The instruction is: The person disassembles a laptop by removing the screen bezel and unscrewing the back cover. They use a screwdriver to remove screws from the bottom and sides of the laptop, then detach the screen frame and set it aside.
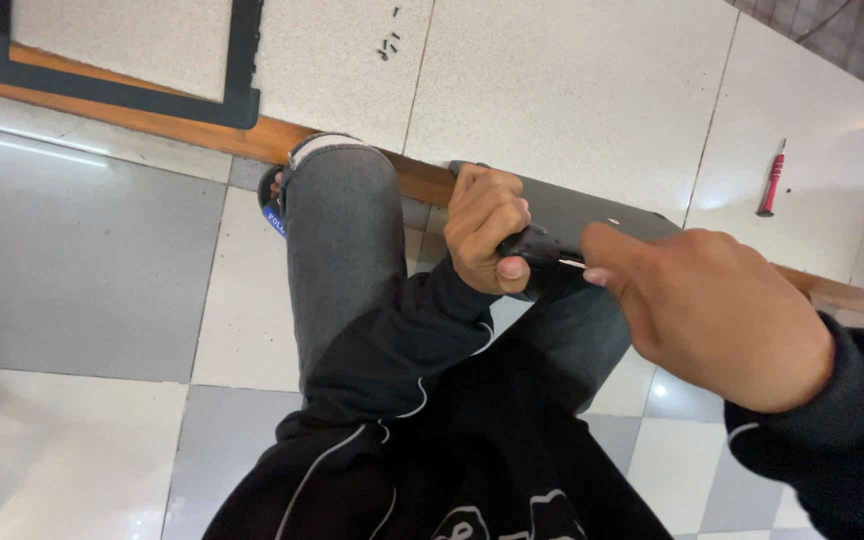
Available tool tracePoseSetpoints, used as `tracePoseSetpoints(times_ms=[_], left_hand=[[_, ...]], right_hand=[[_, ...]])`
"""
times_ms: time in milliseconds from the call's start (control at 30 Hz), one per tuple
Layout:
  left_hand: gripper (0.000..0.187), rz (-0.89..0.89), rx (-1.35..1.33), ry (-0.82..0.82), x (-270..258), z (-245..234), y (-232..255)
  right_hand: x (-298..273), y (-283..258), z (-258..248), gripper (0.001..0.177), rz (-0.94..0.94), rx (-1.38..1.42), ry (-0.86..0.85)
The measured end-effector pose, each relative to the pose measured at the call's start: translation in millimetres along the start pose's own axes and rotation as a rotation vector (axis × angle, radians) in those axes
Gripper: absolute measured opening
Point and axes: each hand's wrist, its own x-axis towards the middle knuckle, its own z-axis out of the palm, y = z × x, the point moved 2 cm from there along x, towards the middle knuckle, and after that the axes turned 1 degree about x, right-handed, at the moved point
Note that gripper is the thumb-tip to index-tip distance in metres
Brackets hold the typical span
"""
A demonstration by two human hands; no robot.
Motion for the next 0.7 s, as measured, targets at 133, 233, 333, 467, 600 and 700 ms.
tracePoseSetpoints(times_ms=[133,233,333,467,600,700], left_hand=[[0.066,0.02,-0.001,-0.001,1.5,0.3,1.3],[0.063,0.051,-0.037,-0.015,0.4,0.9,-0.1],[0.061,0.033,-0.055,-0.057,-1.6,0.7,4.4],[0.064,-0.005,-0.031,-0.089,4.0,0.8,7.6],[0.061,-0.015,-0.006,-0.104,4.3,0.5,3.2],[0.06,-0.018,-0.02,-0.111,-1.0,0.8,-0.2]], right_hand=[[-0.4,-16.7,-17.3,0.012,0.045,-0.111,-0.123],[-2.7,-24.4,-23.2,0.031,0.041,-0.099,-0.203],[-5.6,-31.7,-24.6,0.041,-0.001,-0.118,-0.128],[-3.0,-31.6,-13.7,0.02,0.001,-0.091,-0.063],[-6.1,-25.5,9.4,0.016,0.034,0.03,0.302],[-9.4,-27.4,25.4,0.01,0.009,0.083,0.532]])
